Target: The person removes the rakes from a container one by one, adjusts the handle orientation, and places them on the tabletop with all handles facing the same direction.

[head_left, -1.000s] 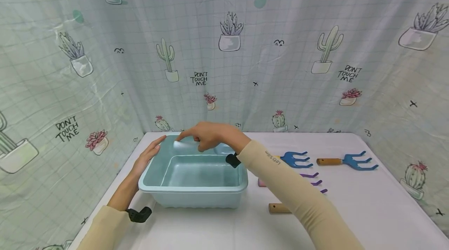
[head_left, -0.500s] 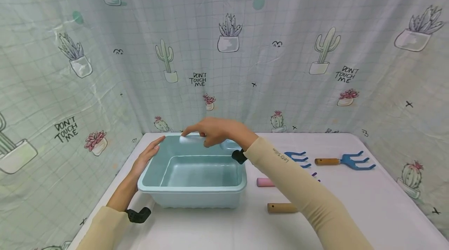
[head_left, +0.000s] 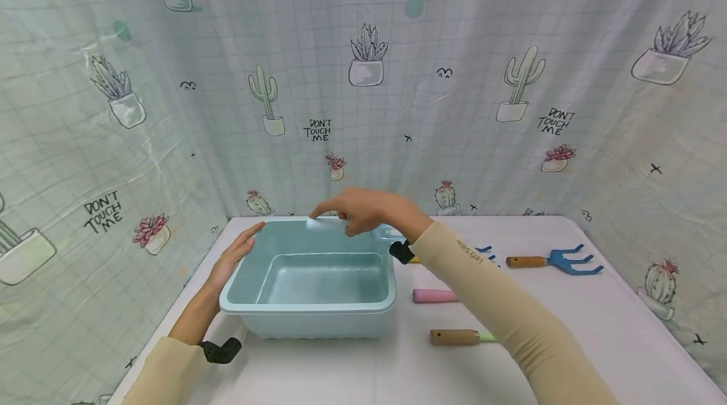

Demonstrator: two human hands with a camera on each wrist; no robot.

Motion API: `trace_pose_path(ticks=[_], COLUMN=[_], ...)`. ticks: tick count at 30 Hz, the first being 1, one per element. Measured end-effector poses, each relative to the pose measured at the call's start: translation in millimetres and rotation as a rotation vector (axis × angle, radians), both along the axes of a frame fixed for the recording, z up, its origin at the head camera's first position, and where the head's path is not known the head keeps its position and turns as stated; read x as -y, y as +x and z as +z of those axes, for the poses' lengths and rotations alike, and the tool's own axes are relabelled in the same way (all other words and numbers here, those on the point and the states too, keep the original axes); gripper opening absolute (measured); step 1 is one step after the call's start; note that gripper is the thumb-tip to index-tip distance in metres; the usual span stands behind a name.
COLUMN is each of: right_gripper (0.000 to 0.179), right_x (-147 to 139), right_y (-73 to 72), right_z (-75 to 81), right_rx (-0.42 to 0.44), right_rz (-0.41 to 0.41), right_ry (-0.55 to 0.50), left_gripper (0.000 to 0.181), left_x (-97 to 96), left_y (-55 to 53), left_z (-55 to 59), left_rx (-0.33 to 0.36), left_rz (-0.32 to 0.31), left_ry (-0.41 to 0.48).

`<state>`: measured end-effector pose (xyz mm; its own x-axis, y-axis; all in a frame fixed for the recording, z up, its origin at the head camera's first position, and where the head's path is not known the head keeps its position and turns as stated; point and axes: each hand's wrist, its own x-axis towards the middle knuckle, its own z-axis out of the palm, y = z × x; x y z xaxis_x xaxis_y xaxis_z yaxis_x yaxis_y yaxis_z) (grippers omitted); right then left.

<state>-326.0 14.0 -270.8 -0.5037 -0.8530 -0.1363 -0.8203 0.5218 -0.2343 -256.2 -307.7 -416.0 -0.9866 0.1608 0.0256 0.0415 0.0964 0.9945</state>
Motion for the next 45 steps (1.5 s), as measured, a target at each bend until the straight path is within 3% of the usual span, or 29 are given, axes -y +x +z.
trace_pose_path(ticks=[21, 45], right_gripper=[0.071, 0.068], right_x=[-37.3, -78.3], right_y=[-7.1, -10.1], right_z=[-7.4, -18.5], right_rx=[0.011, 0.030], right_rz=[-0.102, -0.183], right_ry=[-0.002, 0.006], left_gripper=[0.061, 0.059], left_x=[-0.2, -1.0], left_y=[0.7, 0.8], left_z=[-0.3, -2.5], left_rx=[-0.014, -0.001], left_rz=[0.009, 0.013], left_ry=[-0.048, -0.044])
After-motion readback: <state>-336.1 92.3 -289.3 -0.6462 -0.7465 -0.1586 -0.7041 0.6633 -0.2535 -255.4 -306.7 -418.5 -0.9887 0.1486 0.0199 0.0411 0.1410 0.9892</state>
